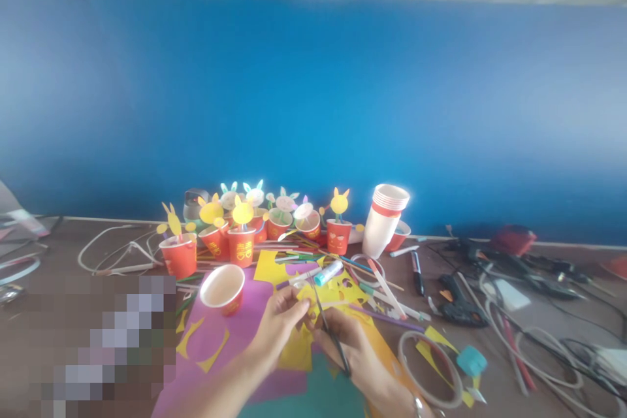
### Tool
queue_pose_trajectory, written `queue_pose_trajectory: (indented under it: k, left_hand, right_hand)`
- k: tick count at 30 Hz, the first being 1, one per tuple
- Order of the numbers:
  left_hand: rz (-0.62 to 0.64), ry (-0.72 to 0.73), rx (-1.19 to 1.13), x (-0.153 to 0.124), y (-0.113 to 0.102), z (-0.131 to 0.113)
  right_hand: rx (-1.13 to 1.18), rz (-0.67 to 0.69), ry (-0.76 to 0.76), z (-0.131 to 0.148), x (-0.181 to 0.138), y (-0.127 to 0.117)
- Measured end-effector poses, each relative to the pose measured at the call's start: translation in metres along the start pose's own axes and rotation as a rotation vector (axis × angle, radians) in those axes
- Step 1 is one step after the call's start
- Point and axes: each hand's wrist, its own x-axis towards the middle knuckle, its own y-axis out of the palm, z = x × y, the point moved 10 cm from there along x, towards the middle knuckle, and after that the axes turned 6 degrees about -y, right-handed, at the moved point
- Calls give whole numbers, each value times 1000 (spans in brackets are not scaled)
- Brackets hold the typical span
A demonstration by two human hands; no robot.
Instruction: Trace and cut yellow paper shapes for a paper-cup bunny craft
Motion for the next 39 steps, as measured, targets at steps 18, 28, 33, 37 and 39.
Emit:
queue_pose_trajectory:
  k: [18, 28, 33, 37, 39]
  left_hand:
    - [-30, 14, 19, 2, -7, 6]
    - [-5, 18, 20, -2, 2, -1]
    - [-34, 9, 30, 0, -2, 0]
    - [-43, 2, 36, 1, -6, 1]
    - [-41, 7, 36, 1, -6, 1]
  right_hand:
    - [22, 17, 17, -7, 0, 0]
    - [74, 26, 48, -9, -1, 3]
    - [54, 25, 23, -4, 0, 1]
    - [39, 24, 26, -5, 0, 0]
    - [38, 26, 21, -4, 0, 0]
